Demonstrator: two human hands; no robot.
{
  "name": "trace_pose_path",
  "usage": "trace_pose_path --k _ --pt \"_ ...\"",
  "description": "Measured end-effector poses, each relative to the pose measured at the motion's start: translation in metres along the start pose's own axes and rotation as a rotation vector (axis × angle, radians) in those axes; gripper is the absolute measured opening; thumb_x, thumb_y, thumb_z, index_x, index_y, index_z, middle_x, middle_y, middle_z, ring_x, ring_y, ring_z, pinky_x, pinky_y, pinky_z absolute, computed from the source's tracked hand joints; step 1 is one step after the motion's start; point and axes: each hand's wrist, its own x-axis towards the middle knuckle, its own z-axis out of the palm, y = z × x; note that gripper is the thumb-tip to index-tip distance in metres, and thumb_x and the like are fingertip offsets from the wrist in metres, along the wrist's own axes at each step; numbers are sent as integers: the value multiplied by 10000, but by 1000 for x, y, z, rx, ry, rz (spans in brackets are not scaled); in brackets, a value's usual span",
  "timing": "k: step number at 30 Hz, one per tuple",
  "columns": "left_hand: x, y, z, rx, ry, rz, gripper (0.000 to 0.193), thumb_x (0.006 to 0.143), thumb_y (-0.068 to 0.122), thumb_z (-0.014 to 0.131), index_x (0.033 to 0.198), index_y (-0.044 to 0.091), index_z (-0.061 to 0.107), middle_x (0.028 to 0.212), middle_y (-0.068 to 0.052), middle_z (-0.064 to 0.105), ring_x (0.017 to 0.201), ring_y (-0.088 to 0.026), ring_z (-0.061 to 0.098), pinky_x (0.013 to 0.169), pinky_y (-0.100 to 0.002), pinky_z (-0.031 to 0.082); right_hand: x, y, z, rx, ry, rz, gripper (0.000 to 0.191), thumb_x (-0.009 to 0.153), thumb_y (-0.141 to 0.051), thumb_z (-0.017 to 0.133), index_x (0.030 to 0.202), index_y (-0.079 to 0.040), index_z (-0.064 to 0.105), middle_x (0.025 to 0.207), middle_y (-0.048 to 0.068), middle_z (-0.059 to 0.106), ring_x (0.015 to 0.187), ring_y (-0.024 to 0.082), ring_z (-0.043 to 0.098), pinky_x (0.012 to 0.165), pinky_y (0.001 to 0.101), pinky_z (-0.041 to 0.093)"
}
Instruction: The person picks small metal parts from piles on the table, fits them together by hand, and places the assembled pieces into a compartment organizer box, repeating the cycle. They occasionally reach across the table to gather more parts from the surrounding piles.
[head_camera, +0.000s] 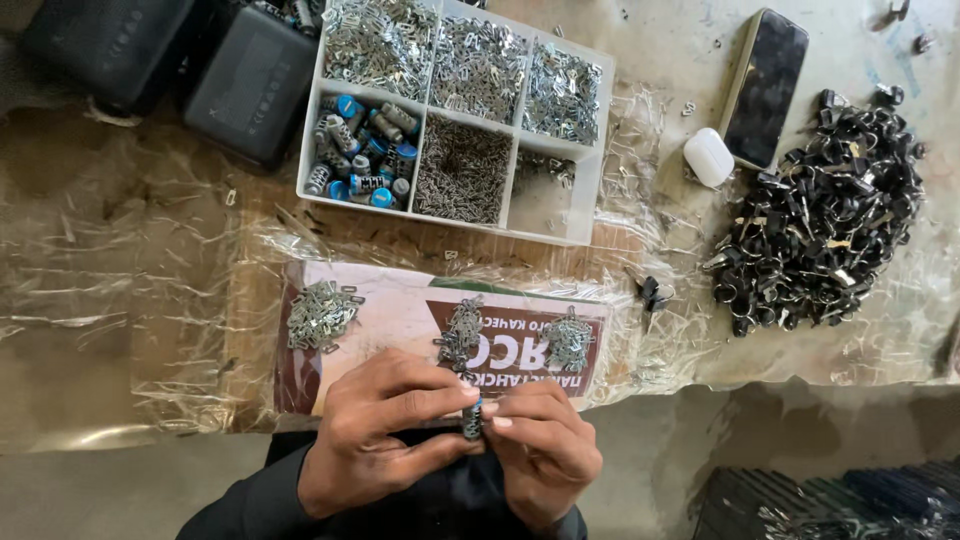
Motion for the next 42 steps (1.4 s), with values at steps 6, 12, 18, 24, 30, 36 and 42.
trace_pose_path --k 6,12,18,24,30,36,42 --pt "1 -1 4 30 -1 1 436 717 171 930 1119 121 768 1040 -26 737 928 -221 734 797 -335 588 -1 1 4 -202 28 -68 277 727 80 792 955 -66 738 932 99 746 830 228 683 754 310 553" --pt "3 -3 7 28 -19 41 458 700 161 923 1127 124 764 1057 -28 736 930 -232 713 805 -346 580 -9 10 5 -11 99 37 259 760 107 775 954 -47 698 897 93 735 785 213 652 725 310 529" --pt "1 -1 8 31 -20 9 458 693 158 924 1120 121 765 1047 -32 732 924 -237 713 796 -353 579 -9 9 4 -142 86 0 230 783 79 776 945 -62 693 904 93 731 785 220 655 716 305 540" --pt "2 -2 14 115 -13 69 443 678 154 922 1092 131 767 1032 -33 727 901 -246 702 784 -362 568 -11 12 1 -448 76 -292 174 839 -37 757 995 -109 732 974 79 718 887 236 652 776 322 548" --pt "4 -4 19 60 -49 127 458 695 172 921 1121 111 764 1071 -38 737 906 -255 705 803 -367 570 -21 9 -20 279 -37 443 228 861 -7 766 1081 13 712 935 124 676 843 188 613 745 304 496" --pt "-1 -6 3 5 32 92 436 722 171 932 1108 85 748 1080 -63 736 939 -244 729 814 -345 594 -20 6 -13 -710 -11 -67 272 870 -150 881 1085 -103 722 1011 23 681 902 207 673 819 321 549" --pt "-2 -11 -11 42 168 0 458 722 143 927 1120 36 725 1091 -91 726 977 -249 739 832 -361 598 -14 4 -6 -718 -245 -88 561 738 -286 926 1205 -56 716 1008 51 636 829 235 622 718 358 528"
